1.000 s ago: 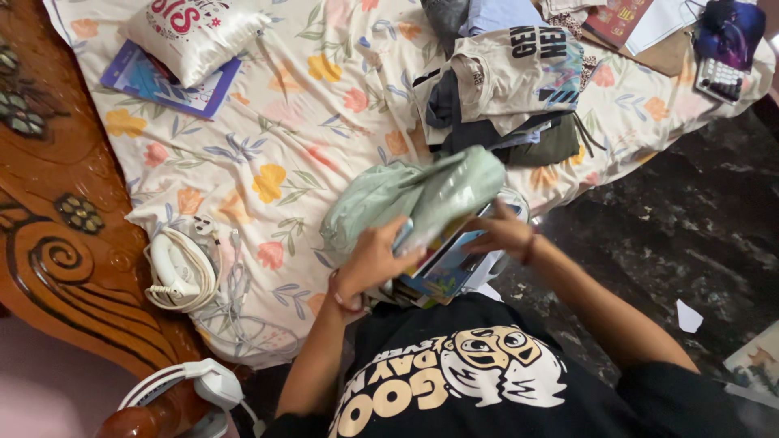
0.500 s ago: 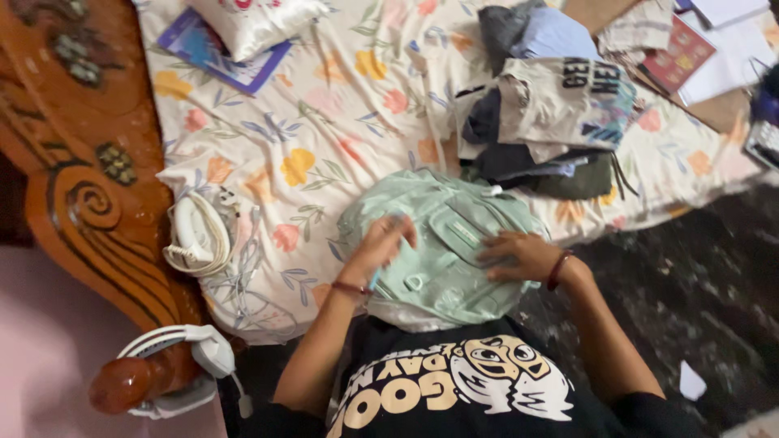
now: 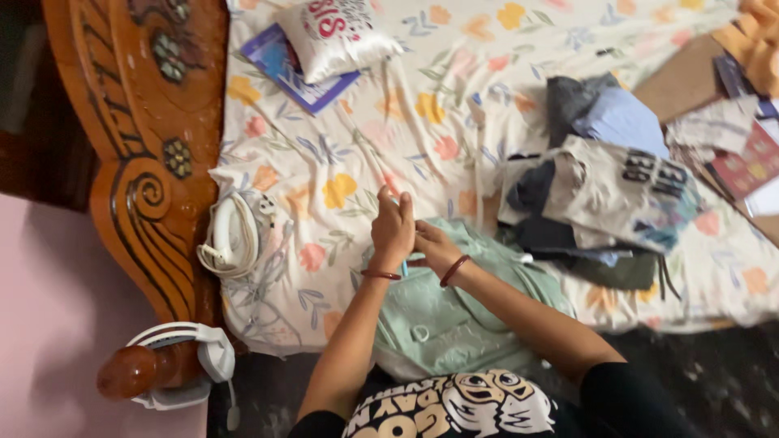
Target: The person packs a light green backpack with various items including books, a pen, a power bank, and a charger. They also fold several pieces of clothing and place them on the bed. The person handles a textbook titled 'Foundation Program' and a 'Bheeram' book, placing them into the bag.
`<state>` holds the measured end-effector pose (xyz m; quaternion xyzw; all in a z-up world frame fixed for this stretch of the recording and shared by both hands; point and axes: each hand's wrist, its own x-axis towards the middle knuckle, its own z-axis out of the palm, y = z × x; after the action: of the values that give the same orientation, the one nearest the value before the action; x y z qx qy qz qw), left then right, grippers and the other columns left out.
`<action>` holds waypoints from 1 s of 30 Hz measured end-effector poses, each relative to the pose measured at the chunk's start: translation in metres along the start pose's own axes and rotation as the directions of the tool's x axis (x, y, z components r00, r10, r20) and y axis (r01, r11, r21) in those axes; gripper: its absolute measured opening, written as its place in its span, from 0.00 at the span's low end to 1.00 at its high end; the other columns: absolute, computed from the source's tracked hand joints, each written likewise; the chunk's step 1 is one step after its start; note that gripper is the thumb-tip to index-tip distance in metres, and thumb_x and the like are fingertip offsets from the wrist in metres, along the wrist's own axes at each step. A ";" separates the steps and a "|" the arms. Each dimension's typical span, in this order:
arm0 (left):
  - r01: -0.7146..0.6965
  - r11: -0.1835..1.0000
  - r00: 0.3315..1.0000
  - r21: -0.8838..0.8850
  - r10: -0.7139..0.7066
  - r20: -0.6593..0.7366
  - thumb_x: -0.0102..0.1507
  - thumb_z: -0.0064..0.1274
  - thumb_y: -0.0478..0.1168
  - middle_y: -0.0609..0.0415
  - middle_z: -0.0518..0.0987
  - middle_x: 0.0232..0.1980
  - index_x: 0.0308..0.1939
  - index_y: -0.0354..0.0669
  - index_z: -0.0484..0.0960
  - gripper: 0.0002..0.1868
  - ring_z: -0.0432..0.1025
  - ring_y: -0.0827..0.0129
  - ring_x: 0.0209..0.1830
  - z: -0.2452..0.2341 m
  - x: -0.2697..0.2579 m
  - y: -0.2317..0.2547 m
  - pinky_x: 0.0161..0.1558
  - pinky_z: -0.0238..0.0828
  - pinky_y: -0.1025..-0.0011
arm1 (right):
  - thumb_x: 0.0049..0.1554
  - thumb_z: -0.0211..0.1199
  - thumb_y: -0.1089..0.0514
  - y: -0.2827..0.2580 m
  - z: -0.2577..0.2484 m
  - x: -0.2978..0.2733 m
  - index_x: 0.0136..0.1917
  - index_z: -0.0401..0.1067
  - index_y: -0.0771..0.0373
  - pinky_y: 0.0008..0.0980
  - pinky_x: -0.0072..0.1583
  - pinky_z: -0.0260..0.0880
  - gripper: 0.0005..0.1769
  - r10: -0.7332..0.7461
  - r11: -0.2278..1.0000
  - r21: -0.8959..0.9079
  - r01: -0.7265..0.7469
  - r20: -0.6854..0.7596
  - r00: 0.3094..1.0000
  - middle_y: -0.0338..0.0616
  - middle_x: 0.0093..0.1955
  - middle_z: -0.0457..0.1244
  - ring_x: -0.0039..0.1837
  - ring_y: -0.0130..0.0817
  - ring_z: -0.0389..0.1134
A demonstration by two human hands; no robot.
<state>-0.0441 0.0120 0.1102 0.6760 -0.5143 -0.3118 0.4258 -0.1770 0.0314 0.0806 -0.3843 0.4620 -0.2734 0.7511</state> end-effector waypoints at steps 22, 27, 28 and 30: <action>0.305 0.924 0.944 0.231 -0.325 0.053 0.70 0.39 0.60 0.36 0.83 0.41 0.62 0.32 0.65 0.33 0.77 0.40 0.48 -0.052 0.233 -0.214 0.48 0.72 0.51 | 0.51 0.77 0.41 -0.146 -0.206 0.467 0.47 0.78 0.67 0.29 0.28 0.52 0.27 -0.267 0.962 -0.220 0.163 -0.615 0.742 0.39 0.32 0.64 0.25 0.25 0.55; 0.313 0.947 0.949 0.073 -0.315 0.024 0.69 0.40 0.60 0.40 0.85 0.45 0.59 0.34 0.70 0.31 0.80 0.46 0.48 -0.050 0.259 -0.255 0.49 0.74 0.57 | 0.50 0.74 0.34 -0.163 -0.196 0.517 0.48 0.73 0.64 0.29 0.28 0.55 0.32 -0.112 0.993 -0.106 0.058 -0.636 0.763 0.33 0.30 0.61 0.25 0.26 0.55; 0.337 0.940 0.941 0.057 -0.338 0.016 0.69 0.41 0.59 0.40 0.84 0.47 0.59 0.35 0.71 0.30 0.80 0.47 0.47 -0.049 0.260 -0.260 0.49 0.74 0.58 | 0.50 0.72 0.33 -0.166 -0.192 0.527 0.50 0.72 0.63 0.29 0.27 0.54 0.32 -0.052 0.998 -0.059 0.019 -0.641 0.766 0.35 0.31 0.62 0.24 0.26 0.54; 0.360 0.933 0.932 0.024 -0.360 0.025 0.68 0.44 0.59 0.40 0.85 0.47 0.58 0.37 0.73 0.29 0.80 0.49 0.48 -0.048 0.262 -0.272 0.50 0.74 0.59 | 0.52 0.73 0.37 -0.166 -0.179 0.553 0.53 0.71 0.63 0.30 0.28 0.54 0.31 -0.024 1.000 -0.018 0.017 -0.636 0.771 0.37 0.32 0.61 0.25 0.26 0.54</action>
<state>0.1869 -0.1981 -0.1080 0.7583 -0.3908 -0.3893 0.3475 -0.1141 -0.5420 -0.0991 -0.2784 0.6860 -0.3927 0.5456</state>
